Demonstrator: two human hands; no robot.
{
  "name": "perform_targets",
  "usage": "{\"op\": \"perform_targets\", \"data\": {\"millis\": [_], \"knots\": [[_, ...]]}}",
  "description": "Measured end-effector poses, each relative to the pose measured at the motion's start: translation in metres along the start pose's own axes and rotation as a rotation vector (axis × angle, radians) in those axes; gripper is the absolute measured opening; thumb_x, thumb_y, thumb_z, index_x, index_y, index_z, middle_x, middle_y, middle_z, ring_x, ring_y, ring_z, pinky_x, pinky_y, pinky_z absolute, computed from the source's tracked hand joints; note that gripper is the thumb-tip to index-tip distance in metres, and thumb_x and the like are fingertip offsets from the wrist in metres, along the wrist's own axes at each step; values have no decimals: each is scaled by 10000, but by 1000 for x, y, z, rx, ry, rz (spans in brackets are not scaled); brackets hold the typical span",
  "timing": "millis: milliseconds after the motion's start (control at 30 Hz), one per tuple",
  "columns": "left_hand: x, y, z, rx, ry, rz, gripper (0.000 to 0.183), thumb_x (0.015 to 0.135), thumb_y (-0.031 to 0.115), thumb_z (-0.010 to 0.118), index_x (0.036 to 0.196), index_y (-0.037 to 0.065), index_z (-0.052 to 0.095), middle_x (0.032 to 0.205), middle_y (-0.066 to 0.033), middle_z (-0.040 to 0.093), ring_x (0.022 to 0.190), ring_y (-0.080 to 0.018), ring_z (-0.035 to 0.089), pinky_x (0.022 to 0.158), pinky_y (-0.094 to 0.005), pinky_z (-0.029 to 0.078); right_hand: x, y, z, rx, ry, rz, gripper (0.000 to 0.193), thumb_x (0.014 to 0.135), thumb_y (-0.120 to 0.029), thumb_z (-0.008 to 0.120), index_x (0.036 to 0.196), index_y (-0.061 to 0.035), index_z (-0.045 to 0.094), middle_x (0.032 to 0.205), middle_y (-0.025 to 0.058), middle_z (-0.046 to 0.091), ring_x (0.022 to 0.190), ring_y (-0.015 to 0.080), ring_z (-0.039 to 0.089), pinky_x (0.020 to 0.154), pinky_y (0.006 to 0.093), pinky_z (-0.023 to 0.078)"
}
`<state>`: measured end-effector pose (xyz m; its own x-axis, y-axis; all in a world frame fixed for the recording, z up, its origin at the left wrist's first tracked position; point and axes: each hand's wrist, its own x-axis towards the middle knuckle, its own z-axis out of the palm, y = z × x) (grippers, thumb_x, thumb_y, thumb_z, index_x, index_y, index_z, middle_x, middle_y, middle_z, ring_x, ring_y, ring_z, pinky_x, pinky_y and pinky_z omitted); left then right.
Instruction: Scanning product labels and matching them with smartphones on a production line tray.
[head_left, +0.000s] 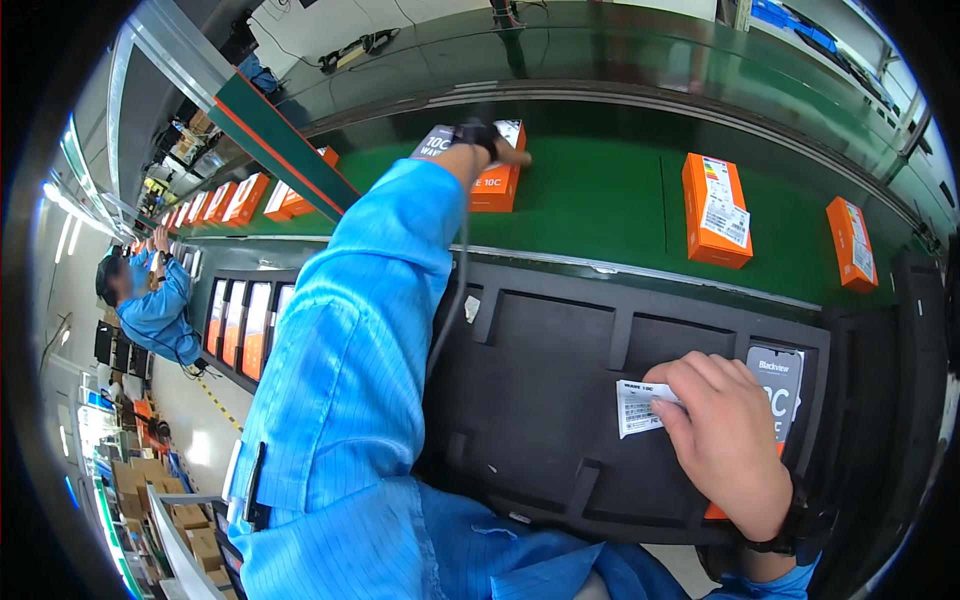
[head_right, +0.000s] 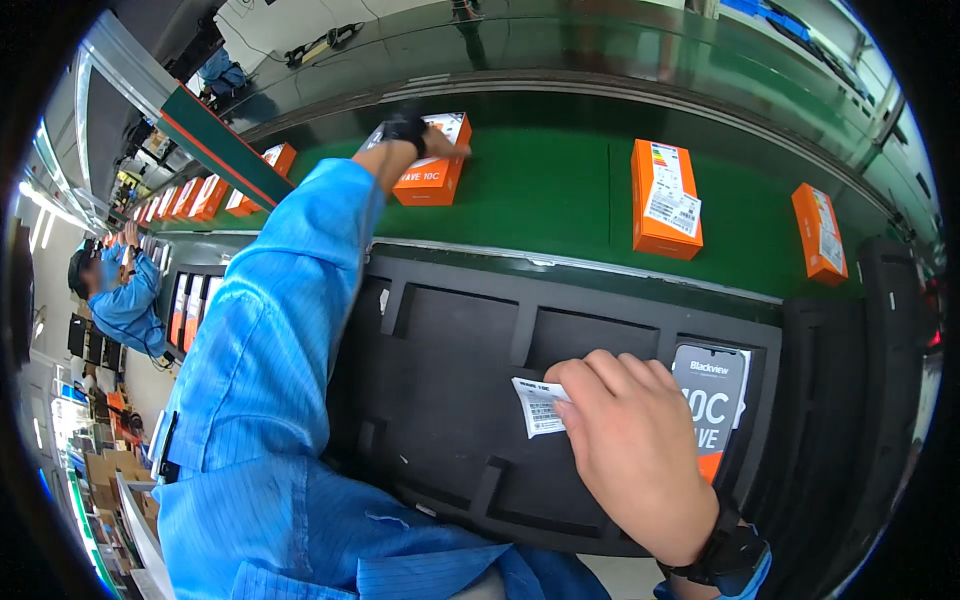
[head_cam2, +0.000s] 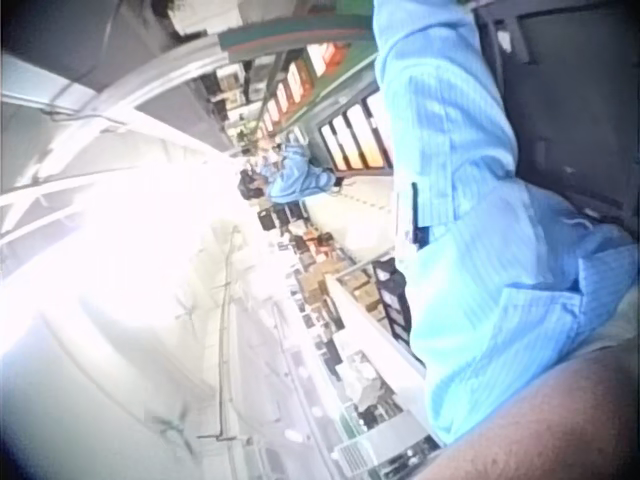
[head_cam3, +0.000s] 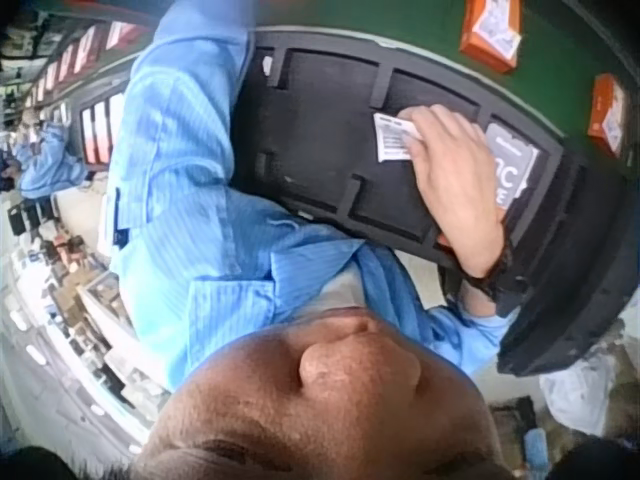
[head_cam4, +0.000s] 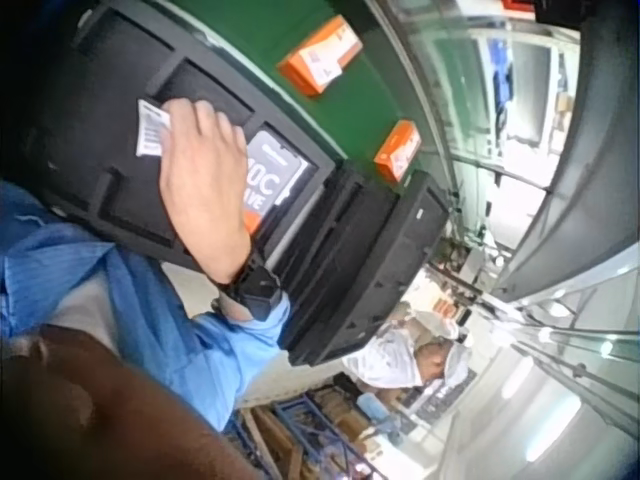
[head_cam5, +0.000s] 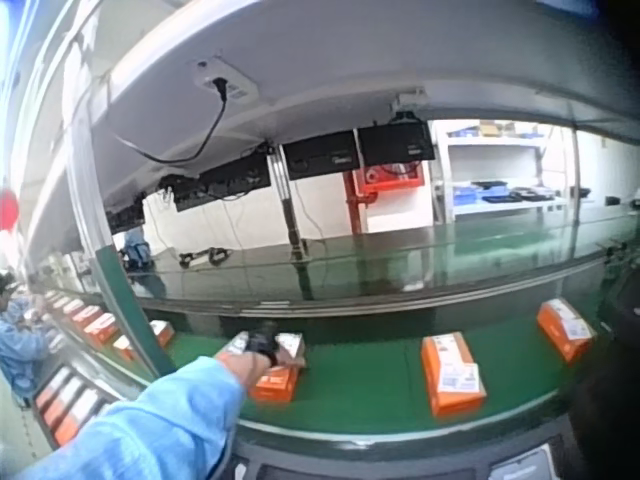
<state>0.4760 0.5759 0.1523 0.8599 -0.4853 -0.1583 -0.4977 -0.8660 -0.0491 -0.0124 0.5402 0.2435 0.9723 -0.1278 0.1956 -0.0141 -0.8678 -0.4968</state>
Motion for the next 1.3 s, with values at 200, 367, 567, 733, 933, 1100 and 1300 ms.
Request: {"op": "perform_targets", "data": {"millis": [200, 367, 567, 733, 933, 1100, 1300], "knots": [[-10, 38, 14, 64, 191, 125, 829, 519, 468, 772, 1233, 108, 554, 1135, -180, 624, 1071, -323, 595, 924, -426, 464, 1, -4, 0, 9, 30, -24, 160, 775, -52, 646, 927, -78, 602, 818, 61, 550, 766, 260, 541, 694, 360, 402], [21, -56, -71, 97, 257, -27, 618, 587, 443, 720, 1074, 69, 656, 1010, -143, 683, 997, -294, 641, 828, -392, 502, 4, -16, 7, 23, 23, -59, 162, 773, -49, 646, 925, -83, 601, 813, 57, 547, 747, 252, 539, 688, 355, 400], [57, -191, -28, -138, 172, -190, 979, 495, 314, 828, 1358, 92, 422, 1244, -201, 543, 1178, -352, 492, 963, -389, 428, 9, -26, 12, 7, 46, -88, 153, 786, -62, 638, 931, -80, 592, 816, 58, 549, 754, 249, 541, 691, 356, 401], [41, -151, -7, -349, -170, 193, 1020, 479, 378, 853, 1365, 103, 430, 1208, -167, 596, 1127, -319, 557, 989, -412, 402, 13, -26, 18, 4, 45, -13, 136, 806, -64, 620, 938, -75, 590, 819, 66, 549, 778, 256, 541, 703, 358, 402], [21, -115, 36, 66, -3, 60, 1245, 503, 580, 785, 1498, 192, 146, 1322, -323, 415, 1215, -462, 430, 1004, -435, 380, 15, -27, 23, -7, 31, -10, 105, 823, -78, 606, 927, -68, 592, 822, 70, 548, 794, 256, 540, 714, 360, 405], [32, -134, 60, -13, -37, 42, 1268, 545, 645, 736, 1505, 200, 37, 1343, -328, 398, 1213, -473, 437, 1019, -436, 365, 25, -37, 32, 0, 49, -24, 96, 820, -76, 609, 915, -69, 593, 820, 70, 552, 794, 264, 545, 717, 371, 417], [30, -130, 60, -115, -64, 131, 1253, 560, 525, 783, 1491, 118, 50, 1340, -257, 448, 1217, -393, 470, 1028, -415, 372, 31, -47, 40, -21, 114, -44, 105, 806, -70, 616, 908, -65, 593, 806, 87, 568, 802, 283, 567, 713, 389, 436]]}}
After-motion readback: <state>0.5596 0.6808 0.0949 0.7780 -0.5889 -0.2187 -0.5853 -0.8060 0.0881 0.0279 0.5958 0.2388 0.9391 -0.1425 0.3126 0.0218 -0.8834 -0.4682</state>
